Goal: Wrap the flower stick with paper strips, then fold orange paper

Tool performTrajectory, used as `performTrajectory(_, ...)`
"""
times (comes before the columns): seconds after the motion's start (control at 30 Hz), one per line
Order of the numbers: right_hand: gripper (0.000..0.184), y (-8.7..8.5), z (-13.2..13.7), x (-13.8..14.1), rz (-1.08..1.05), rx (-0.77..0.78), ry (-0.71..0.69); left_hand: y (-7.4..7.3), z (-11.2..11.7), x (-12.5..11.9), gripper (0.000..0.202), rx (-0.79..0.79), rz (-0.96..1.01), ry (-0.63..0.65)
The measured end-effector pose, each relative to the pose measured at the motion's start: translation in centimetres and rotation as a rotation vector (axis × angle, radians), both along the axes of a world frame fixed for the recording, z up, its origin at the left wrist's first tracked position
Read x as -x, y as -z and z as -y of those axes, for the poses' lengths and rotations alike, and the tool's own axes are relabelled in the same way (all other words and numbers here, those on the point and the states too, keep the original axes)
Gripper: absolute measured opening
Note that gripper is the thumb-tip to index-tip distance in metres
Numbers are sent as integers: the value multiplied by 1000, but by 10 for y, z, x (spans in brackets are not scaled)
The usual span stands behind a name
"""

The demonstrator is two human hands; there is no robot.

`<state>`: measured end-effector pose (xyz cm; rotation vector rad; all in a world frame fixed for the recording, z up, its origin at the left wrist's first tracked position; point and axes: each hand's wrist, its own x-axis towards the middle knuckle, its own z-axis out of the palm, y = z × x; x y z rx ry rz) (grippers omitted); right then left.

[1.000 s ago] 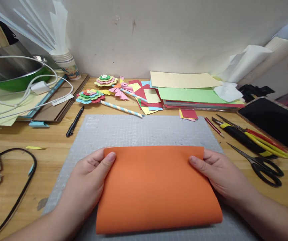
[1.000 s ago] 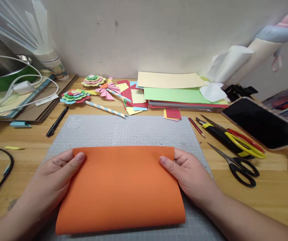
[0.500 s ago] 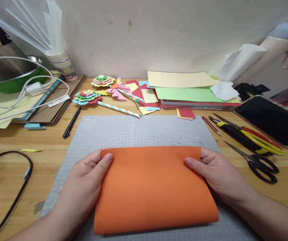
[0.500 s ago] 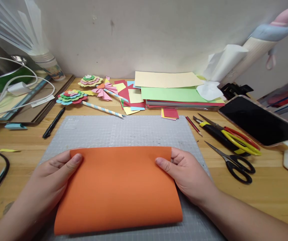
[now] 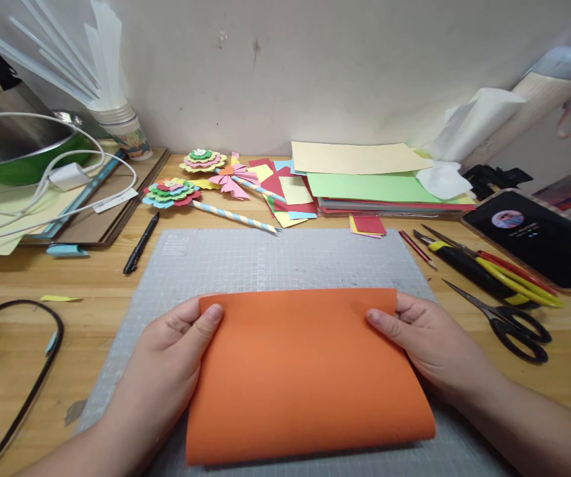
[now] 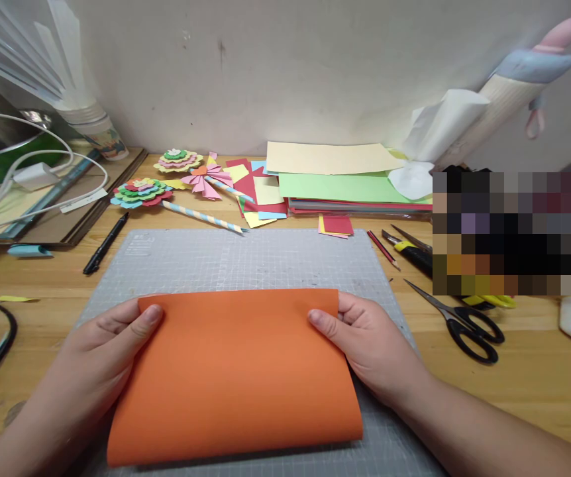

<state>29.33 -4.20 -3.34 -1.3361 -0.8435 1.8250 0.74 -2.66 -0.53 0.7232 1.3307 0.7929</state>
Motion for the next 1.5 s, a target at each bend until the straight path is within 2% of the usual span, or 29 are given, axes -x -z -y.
performTrajectory(0.3, 29, -2, -1, 2, -6, 1, 11, -3, 2, -4, 41, -3, -17, -49)
performTrajectory(0.5, 28, 1, 1, 0, -13, -4, 36, -3, 2, -2, 38, -64, -41, 10)
performTrajectory(0.67, 35, 1, 1, 0, 60, -1, 40, -4, 3, -4, 35, -126, -72, 11)
performTrajectory(0.8, 38, -2, 2, 1, 96, 11, 40, -4, 4, -3, 35, -117, -77, 12)
performTrajectory(1.27, 29, -3, 0, 3, 36, 20, 47, -3, 3, -3, 37, -64, 6, 15)
performTrajectory(1.5, 35, -6, 0, 4, 95, 18, 41, -3, 1, -3, 37, -48, 27, 21)
